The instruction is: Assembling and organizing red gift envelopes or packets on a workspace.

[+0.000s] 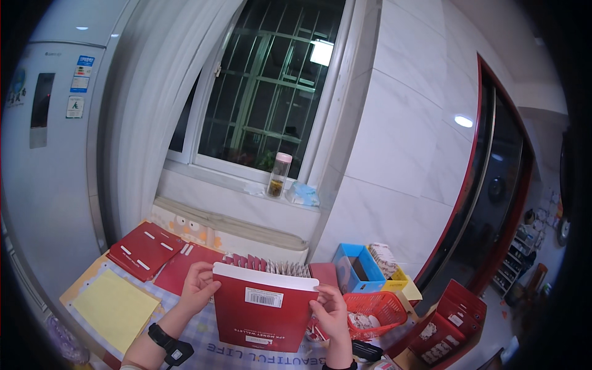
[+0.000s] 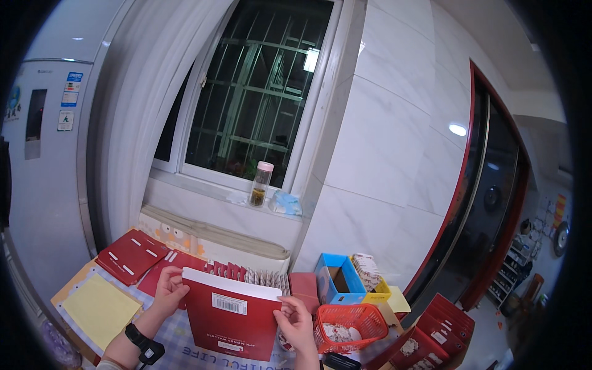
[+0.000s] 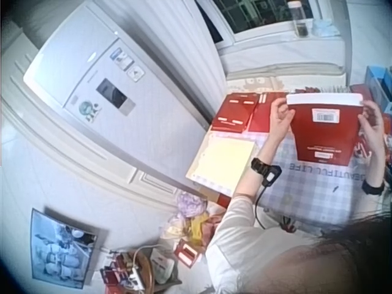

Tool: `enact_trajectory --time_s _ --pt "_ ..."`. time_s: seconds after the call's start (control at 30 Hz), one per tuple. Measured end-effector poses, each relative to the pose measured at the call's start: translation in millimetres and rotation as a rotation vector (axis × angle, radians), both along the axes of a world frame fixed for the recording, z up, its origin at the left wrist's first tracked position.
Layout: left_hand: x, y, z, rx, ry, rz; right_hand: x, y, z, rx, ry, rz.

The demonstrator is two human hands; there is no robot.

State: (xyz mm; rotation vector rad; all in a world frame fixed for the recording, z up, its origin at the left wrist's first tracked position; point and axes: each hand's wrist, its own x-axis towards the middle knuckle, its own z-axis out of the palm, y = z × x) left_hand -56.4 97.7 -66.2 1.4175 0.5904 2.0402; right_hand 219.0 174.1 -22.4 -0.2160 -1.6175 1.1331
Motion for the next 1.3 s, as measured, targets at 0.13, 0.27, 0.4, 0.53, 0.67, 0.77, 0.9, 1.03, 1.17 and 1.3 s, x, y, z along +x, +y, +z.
enact_trajectory --time_s 0.13,0.27,0.4,0.53,0.67,0.77,0.9,1.03,1.17,1.3 --pt "1 -3 1 -0.024 0.031 -0.021 14 3 2 -0.048 -0.028 0.032" --pt "4 -9 4 -0.113 0.033 -0.05 20 4 4 -0.075 -0.109 -0.04" --pt "2 -6 -1 -0.044 0.089 -0.001 24 3 4 -0.06 -0.188 -0.169" --pt "3 -5 -2 0.005 0.138 0.046 26 6 2 -0.126 -0.19 -0.178" --pt "2 -9 -2 0.011 0.144 0.05 26 7 3 -0.114 -0.177 -0.218" --pt "-1 -14 4 -0.095 0.201 0.1 26 4 4 -0.117 -0.179 -0.207" --pt "0 -21 18 -0.156 0.165 0.11 26 3 4 -0.102 -0.162 -0.16" --pt "-4 -32 36 -0.369 0.202 0.141 25 1 6 -0.135 -0.201 -0.117" --pt "-17 -38 39 -0.577 0.135 0.0 15 1 0 -0.3 -0.382 -0.083" --pt "-39 -27 4 -0.835 0.246 -0.078 0 10 -17 -0.355 -0.651 -0.047"
